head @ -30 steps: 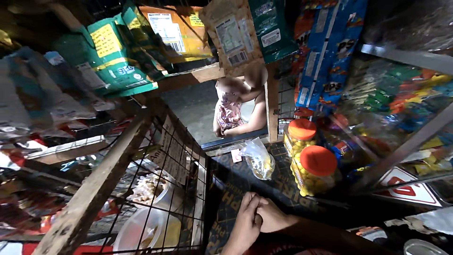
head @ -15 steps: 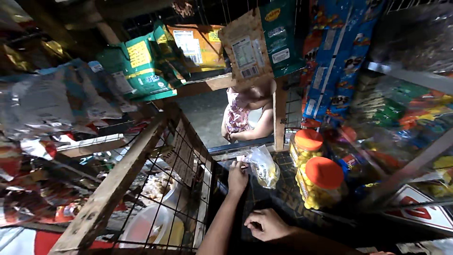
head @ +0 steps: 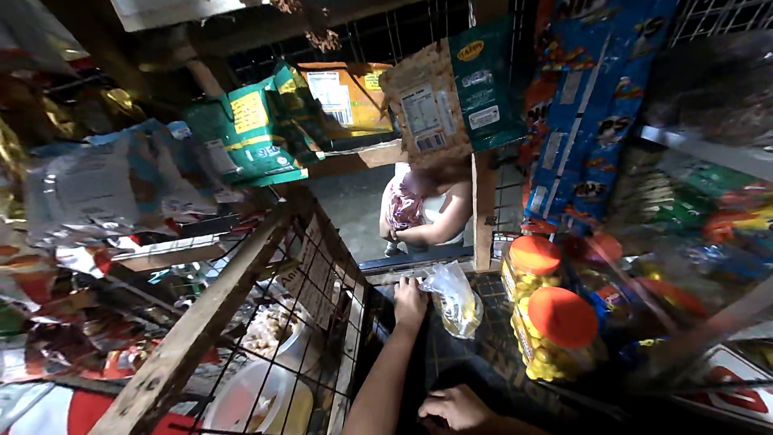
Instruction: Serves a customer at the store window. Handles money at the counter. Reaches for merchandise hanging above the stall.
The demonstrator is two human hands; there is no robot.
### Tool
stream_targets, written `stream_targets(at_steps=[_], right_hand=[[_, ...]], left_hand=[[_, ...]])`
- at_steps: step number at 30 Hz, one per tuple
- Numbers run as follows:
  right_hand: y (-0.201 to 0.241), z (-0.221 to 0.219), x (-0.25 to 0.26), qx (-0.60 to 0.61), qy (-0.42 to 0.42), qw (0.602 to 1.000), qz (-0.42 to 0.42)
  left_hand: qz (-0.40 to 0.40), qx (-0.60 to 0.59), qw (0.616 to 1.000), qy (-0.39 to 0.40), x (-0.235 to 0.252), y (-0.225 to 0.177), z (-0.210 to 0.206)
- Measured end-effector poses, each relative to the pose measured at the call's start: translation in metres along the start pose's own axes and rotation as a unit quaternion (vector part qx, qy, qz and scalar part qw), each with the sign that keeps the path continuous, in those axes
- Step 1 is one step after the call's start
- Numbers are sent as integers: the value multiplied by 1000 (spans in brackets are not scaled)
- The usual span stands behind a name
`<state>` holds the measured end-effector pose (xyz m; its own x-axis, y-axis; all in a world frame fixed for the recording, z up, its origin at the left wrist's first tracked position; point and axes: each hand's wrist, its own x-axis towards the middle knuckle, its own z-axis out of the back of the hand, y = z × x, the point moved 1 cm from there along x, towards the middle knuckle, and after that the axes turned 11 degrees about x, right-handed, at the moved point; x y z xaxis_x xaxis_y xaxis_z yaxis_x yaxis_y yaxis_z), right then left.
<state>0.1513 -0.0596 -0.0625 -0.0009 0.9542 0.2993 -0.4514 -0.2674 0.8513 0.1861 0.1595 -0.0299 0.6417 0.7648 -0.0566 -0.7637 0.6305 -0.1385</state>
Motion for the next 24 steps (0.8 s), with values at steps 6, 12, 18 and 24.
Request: stream_targets(at_steps=[6,12,18,24], right_hand=[[3,3,2,-3,19,1000,-14],[4,3,1,8,21,1000,-4],[1,1,1,4,31,999,11],[-2,1,0,6,35,999,18]], left_hand=[[-15,-49,999,-7,-15,12,13],[-74,-98,974,-189,-77,36,18],[-116,-130,941,-289,-113,62,-20],[-56,-38,944,-324,-128,55,-35]])
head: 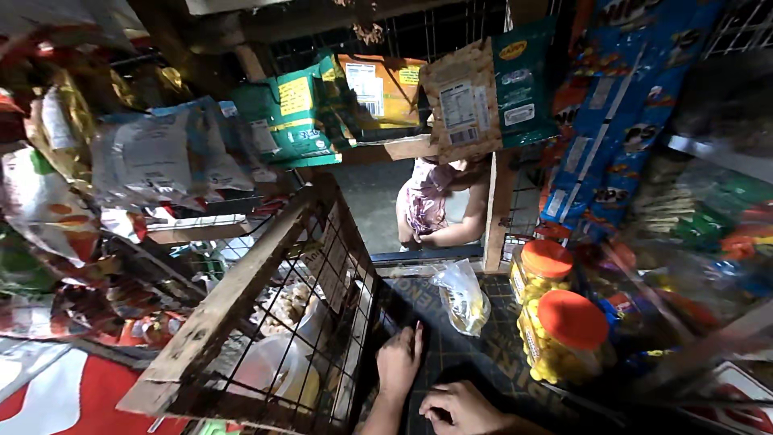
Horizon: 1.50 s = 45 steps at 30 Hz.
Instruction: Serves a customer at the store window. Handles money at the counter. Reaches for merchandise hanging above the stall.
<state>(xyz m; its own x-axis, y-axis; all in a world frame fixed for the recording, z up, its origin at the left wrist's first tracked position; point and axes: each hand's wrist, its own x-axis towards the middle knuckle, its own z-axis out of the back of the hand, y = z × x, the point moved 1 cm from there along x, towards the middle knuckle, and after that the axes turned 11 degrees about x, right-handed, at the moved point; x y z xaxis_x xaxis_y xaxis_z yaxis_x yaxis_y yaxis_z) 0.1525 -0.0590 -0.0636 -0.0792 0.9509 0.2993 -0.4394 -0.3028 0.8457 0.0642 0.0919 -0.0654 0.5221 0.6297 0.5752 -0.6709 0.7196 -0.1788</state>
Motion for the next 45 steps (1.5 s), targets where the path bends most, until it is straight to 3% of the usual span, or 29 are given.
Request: stream_targets(at_steps=[4,6,7,11,13,16,19,21,22,25,26,28,29,31,33,35,42,45], right_hand=[[0,0,-1,4,2,1000,3],[1,0,-1,6,7,1000,-3],[2,0,-1,4,9,1000,-4],[3,-1,-2,-1,25,1000,-11],[3,-1,-2,-1,29,1000,-12],[3,-3,-4,3,39,999,-11],[4,-5,-7,5,48,999,3],[6,-6,-9,9,59,998,7],[6,-7,-9,12,63,998,8],[5,-10,-11,18,75,997,2],[5,-11,-11,17,80,997,-2],[5,-12,-12,11,89,996,-3],[5,-13,-12,11,90,996,-2],[4,-14,-12,7,88,996,3],[1,-15,-12,3,91,996,1],[-1,-15,-11,1,90,996,3],[-3,-12,-8,21,77,997,15],[-10,-12,-7,34,15,998,60]], left_hand=[[-29,29,997,-64,0,3,-6],[-28,34,997,-57,0,5,-7],[-23,37,999,-24,0,5,-9],[34,30,973,227,11,0,1],[33,36,966,252,13,0,2],[24,28,976,214,10,1,1],[24,9,997,76,4,3,-2],[36,17,999,34,3,3,0],[35,38,998,46,3,2,-2],[48,71,978,191,9,-4,3],[35,70,985,155,7,-3,1],[6,64,998,7,1,4,-8],[9,60,998,-20,0,5,-9],[17,75,997,11,0,5,-7],[45,87,982,160,6,-3,0],[70,82,966,235,12,-5,2],[45,13,983,178,8,5,-2],[-11,-41,995,92,3,8,-4]])
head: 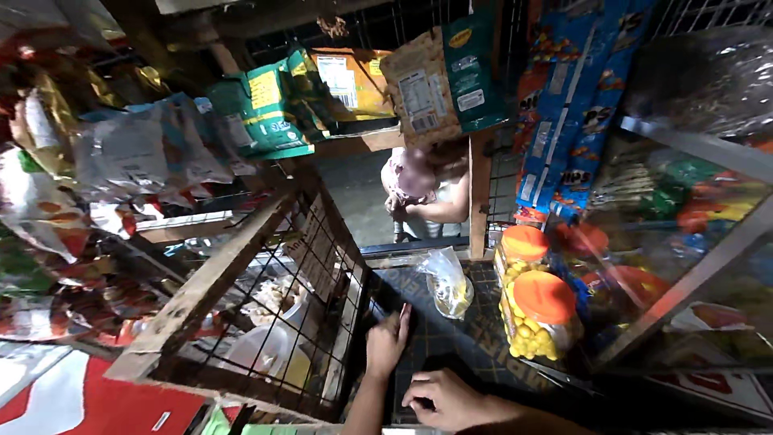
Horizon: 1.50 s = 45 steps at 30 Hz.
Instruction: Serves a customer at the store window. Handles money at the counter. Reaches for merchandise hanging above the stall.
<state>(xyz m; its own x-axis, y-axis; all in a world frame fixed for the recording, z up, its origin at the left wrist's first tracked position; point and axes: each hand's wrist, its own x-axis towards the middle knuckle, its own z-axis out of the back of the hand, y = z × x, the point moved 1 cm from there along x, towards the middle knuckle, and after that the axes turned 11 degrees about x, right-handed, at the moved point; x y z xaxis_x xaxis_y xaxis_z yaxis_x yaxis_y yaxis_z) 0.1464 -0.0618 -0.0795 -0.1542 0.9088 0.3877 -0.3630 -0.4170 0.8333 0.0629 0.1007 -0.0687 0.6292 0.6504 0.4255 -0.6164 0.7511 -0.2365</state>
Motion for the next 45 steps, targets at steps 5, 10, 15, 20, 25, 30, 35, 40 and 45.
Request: stream_targets(at_steps=[5,10,15,20,25,30,35,40,45], right_hand=[[-2,14,6,37,-174,984,-16],[-1,28,12,135,-305,934,-132],[-2,28,8,99,-303,935,-155],[10,26,11,-22,-341,916,-213],[14,26,12,-32,-338,923,-183],[14,26,12,5,-318,926,-204],[15,25,13,43,-324,914,-238],[15,26,11,45,-311,917,-245],[14,27,13,16,-288,919,-268]], left_hand=[[-41,-111,989,-88,-5,2,3],[-73,-198,974,-86,-11,0,5],[-150,-241,959,9,-17,-11,7],[-198,-276,939,60,-26,-16,13],[-208,-272,928,145,-29,-18,27],[-258,-267,902,218,-30,-19,28],[-317,-252,900,161,-32,-19,30],[-313,-203,888,270,-27,-22,35],[-316,-198,884,281,-26,-23,34]])
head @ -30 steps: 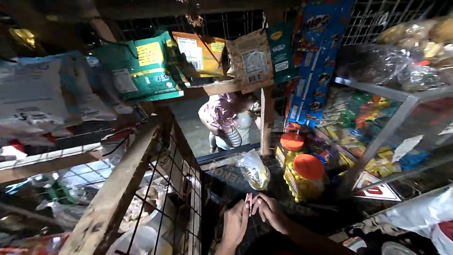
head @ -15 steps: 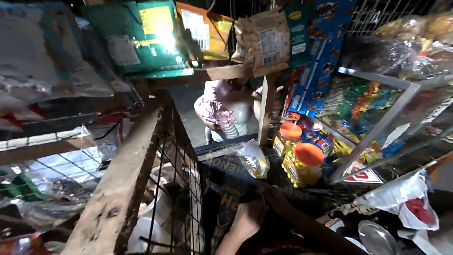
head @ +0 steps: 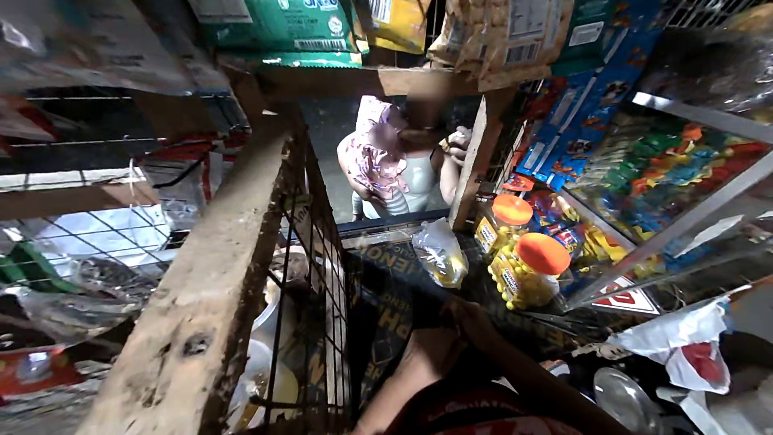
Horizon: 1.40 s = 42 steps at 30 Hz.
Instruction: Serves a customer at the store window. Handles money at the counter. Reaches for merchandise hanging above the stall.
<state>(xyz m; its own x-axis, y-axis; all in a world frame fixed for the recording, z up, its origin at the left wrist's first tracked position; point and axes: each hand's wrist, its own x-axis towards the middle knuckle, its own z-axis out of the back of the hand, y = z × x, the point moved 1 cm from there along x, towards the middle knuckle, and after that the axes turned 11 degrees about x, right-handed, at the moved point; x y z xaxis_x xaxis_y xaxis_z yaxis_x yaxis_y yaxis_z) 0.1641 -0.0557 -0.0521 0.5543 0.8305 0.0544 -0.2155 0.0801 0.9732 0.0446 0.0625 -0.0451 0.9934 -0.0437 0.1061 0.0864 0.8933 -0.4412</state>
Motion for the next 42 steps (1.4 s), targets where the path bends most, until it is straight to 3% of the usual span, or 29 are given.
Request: stream_targets(at_steps=[3,6,25,42], right_hand=[[1,-1,1,-6,6,1000,2],[1,-1,0,-5,9,1000,4],[-1,1,3,-15,29,999,5],[-5,0,3,-31,33,998,31]], left_hand=[[-39,-9,995,-87,-3,6,-10],[-59,-16,991,-122,-4,8,-13],[-88,-21,981,-174,-2,13,-20],[-89,-9,982,-166,-3,12,-20]])
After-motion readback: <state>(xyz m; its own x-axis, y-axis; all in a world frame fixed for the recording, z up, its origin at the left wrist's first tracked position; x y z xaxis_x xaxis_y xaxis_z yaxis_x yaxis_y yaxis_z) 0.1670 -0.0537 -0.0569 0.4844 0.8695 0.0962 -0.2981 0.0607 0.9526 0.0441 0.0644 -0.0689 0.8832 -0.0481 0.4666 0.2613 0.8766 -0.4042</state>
